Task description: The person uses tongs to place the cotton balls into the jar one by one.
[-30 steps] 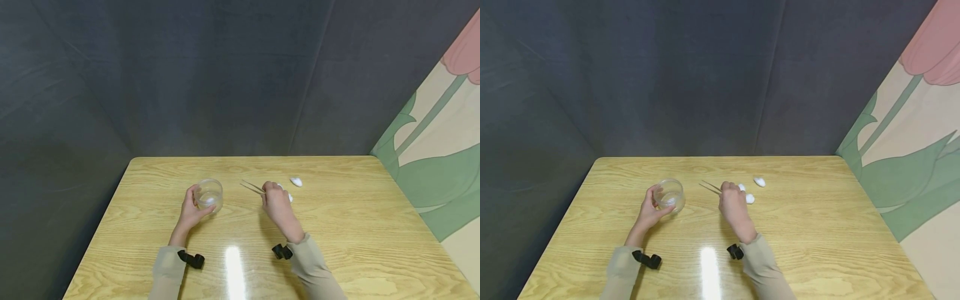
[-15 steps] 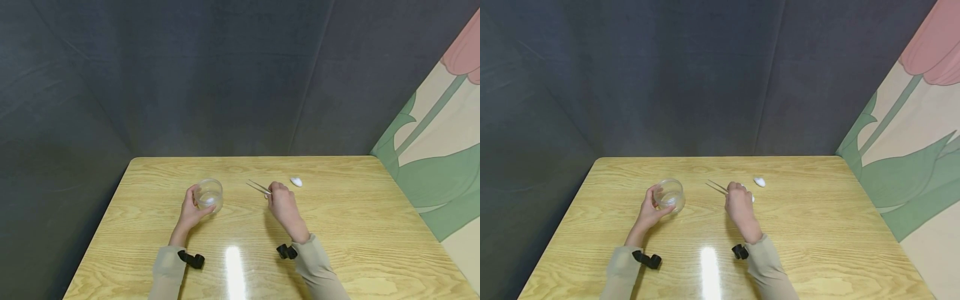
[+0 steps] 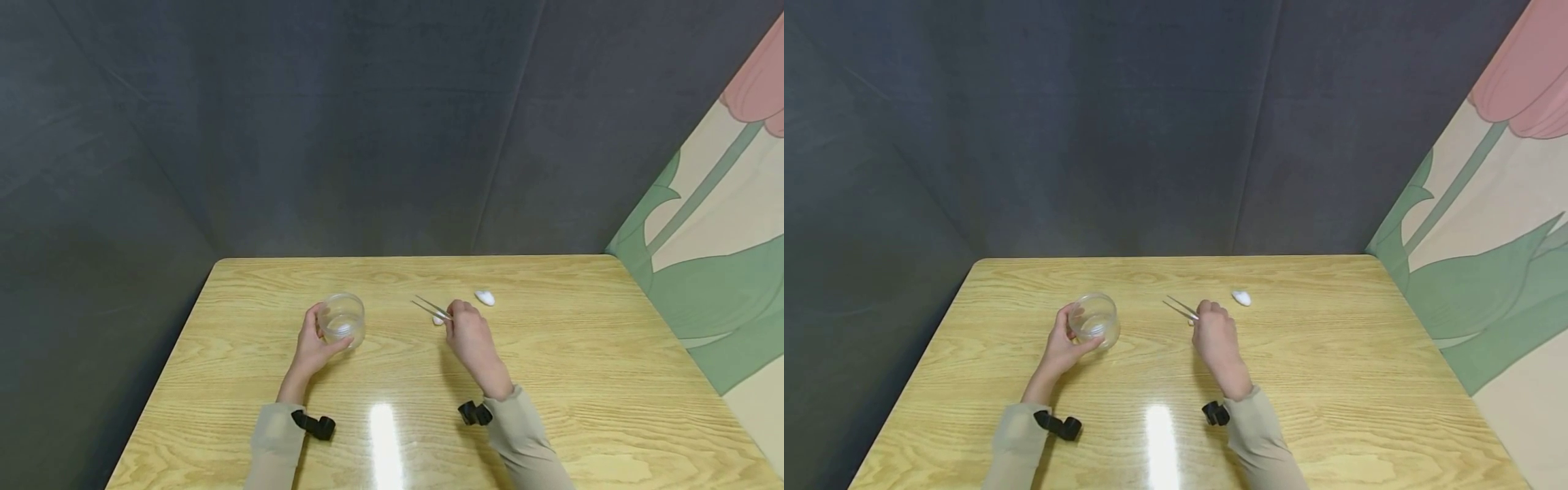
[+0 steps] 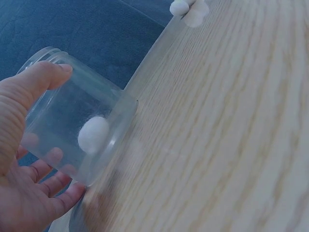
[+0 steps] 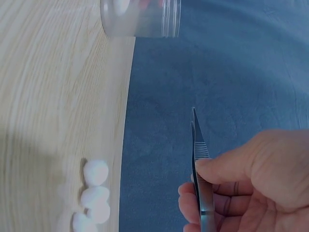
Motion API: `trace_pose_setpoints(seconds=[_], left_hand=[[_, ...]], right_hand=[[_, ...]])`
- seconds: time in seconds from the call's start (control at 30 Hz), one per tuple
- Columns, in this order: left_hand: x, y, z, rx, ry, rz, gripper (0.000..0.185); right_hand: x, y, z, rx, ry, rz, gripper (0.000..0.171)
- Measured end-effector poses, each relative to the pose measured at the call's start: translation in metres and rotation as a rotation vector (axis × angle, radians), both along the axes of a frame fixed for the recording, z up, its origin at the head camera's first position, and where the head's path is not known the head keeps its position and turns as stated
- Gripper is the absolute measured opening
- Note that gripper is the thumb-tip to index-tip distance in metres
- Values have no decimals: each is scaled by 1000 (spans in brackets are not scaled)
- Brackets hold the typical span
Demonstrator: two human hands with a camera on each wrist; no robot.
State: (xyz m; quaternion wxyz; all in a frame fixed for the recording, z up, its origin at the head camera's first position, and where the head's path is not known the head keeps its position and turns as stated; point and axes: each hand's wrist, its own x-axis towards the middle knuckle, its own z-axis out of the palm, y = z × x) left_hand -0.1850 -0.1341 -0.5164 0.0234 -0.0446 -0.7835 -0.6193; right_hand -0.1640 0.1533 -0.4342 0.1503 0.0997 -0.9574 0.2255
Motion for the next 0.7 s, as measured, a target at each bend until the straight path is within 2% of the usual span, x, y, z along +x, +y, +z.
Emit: trace_pose_setpoints(seconds=[0.43, 0.7], left_hand=[[0, -1, 0, 9, 18, -5, 84], [0, 0, 0, 5, 15, 0, 84]], right_hand=[[1, 15, -6, -19, -37, -34, 8], [2, 24, -6, -13, -28, -44, 10]])
